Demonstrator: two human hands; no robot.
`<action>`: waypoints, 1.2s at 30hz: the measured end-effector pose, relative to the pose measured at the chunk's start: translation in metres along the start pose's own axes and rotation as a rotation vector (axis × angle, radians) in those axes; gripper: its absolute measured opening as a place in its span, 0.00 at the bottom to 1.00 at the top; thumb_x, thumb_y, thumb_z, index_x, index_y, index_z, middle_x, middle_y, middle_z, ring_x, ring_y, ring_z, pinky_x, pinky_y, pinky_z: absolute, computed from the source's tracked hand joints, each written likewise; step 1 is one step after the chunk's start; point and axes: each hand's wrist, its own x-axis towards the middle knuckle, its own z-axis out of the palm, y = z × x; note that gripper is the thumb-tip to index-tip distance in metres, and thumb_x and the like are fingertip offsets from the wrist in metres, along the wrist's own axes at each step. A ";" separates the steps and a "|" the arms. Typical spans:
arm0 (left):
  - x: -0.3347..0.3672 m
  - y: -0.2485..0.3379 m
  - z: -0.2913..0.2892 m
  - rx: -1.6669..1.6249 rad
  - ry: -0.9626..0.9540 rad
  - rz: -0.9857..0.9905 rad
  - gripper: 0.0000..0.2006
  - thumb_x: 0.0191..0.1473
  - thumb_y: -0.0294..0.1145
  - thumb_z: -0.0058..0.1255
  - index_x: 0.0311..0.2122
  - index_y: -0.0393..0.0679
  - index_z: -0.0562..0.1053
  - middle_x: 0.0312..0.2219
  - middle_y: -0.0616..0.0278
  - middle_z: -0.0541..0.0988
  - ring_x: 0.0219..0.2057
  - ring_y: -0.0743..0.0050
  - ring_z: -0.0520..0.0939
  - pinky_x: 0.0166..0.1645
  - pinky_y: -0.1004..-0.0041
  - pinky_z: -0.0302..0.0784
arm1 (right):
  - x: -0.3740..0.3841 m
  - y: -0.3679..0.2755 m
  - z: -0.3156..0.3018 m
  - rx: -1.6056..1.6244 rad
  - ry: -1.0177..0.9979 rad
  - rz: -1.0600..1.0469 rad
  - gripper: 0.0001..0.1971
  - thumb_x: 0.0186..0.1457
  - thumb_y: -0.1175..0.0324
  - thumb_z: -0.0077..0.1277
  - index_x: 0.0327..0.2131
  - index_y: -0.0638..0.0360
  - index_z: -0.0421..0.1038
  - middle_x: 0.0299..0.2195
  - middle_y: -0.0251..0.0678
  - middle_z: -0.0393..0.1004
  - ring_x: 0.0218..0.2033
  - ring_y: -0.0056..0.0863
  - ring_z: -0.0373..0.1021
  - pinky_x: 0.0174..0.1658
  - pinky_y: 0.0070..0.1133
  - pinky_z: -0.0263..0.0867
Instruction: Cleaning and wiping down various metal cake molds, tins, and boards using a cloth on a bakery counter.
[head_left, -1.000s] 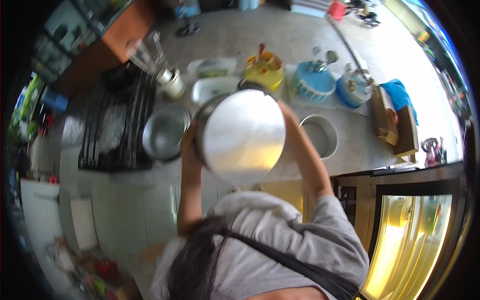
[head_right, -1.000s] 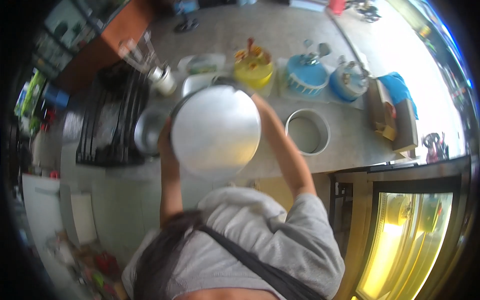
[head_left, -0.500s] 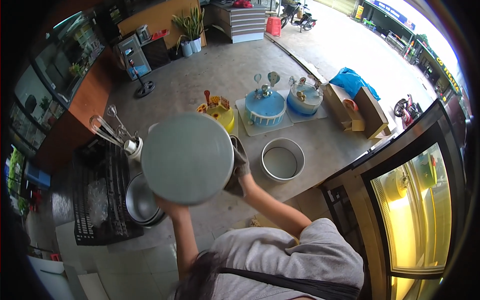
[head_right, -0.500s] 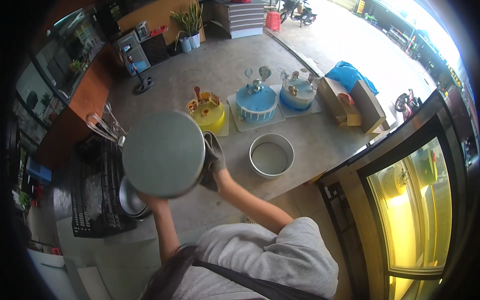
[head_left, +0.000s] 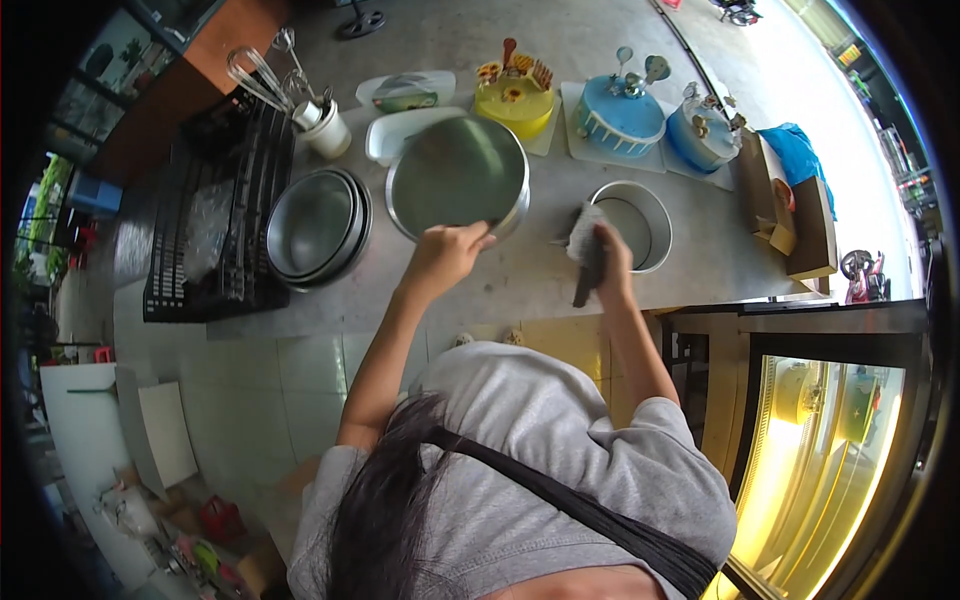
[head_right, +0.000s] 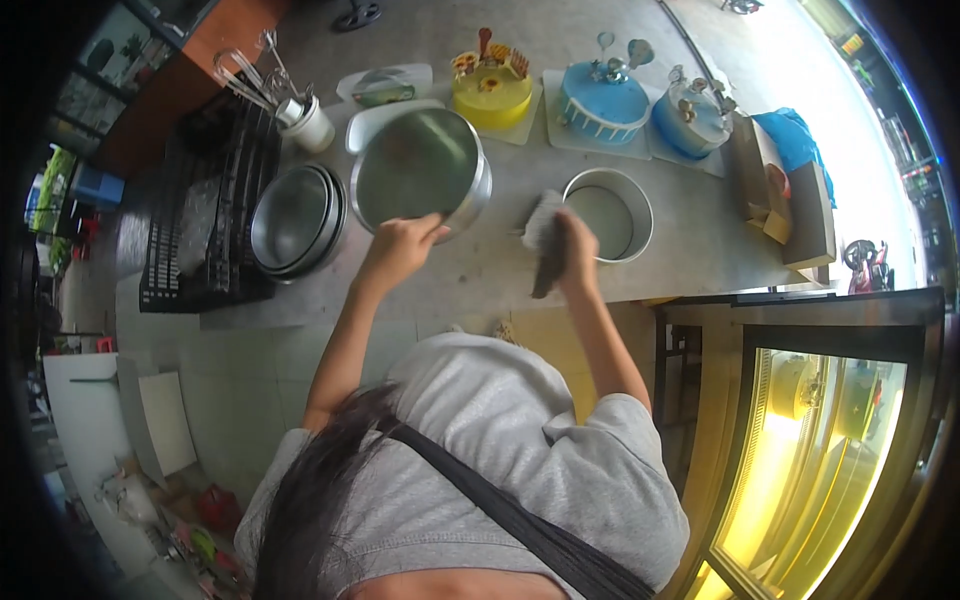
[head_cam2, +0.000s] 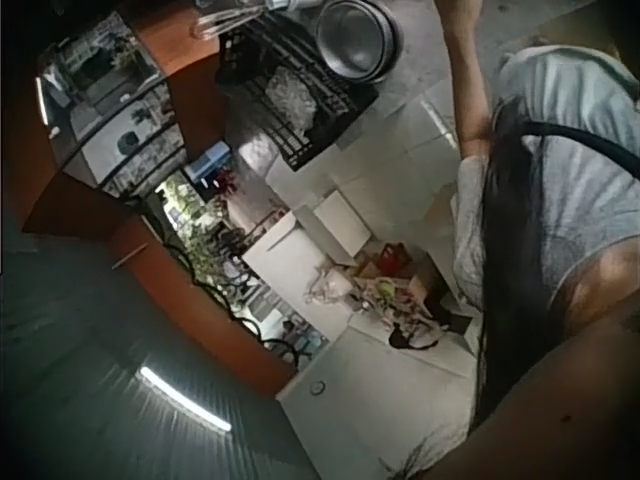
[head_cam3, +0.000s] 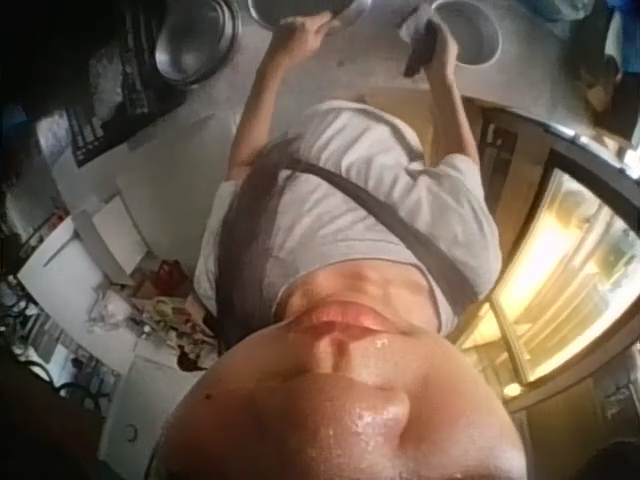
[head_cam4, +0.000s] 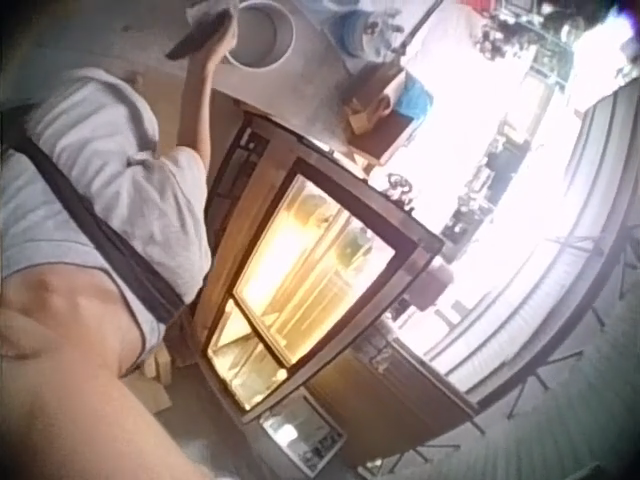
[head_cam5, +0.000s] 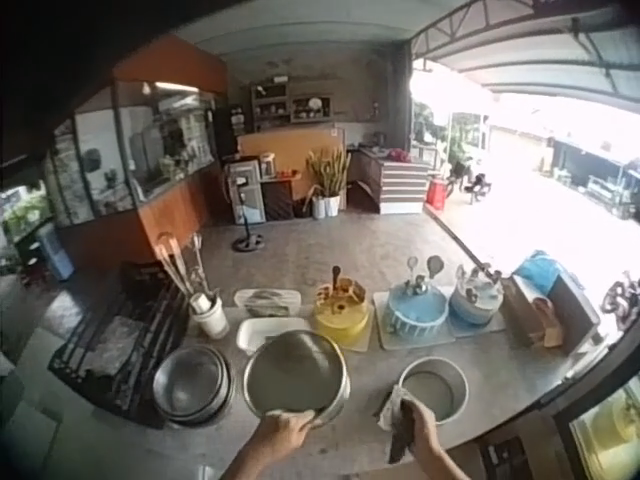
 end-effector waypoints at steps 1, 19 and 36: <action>-0.008 -0.007 0.015 0.010 -0.054 0.063 0.08 0.48 0.33 0.49 0.32 0.41 0.72 0.19 0.52 0.75 0.22 0.53 0.76 0.27 0.64 0.70 | -0.005 -0.011 -0.008 0.047 0.016 0.011 0.16 0.48 0.58 0.50 0.32 0.63 0.69 0.25 0.33 0.70 0.22 0.21 0.67 0.21 0.19 0.64; -0.061 -0.063 0.175 0.133 -0.161 0.295 0.10 0.48 0.30 0.43 0.37 0.46 0.72 0.26 0.66 0.77 0.29 0.71 0.77 0.41 0.66 0.69 | 0.087 0.003 -0.183 -0.788 0.229 0.127 0.17 0.39 0.61 0.51 0.24 0.71 0.70 0.18 0.34 0.69 0.18 0.23 0.65 0.23 0.20 0.60; -0.219 -0.148 0.158 0.444 0.418 -0.905 0.35 0.51 0.47 0.43 0.60 0.48 0.44 0.58 0.53 0.46 0.59 0.49 0.45 0.59 0.55 0.46 | 0.009 -0.040 -0.032 -0.708 0.025 0.126 0.08 0.40 0.70 0.48 0.20 0.67 0.66 0.16 0.30 0.65 0.15 0.18 0.61 0.19 0.18 0.55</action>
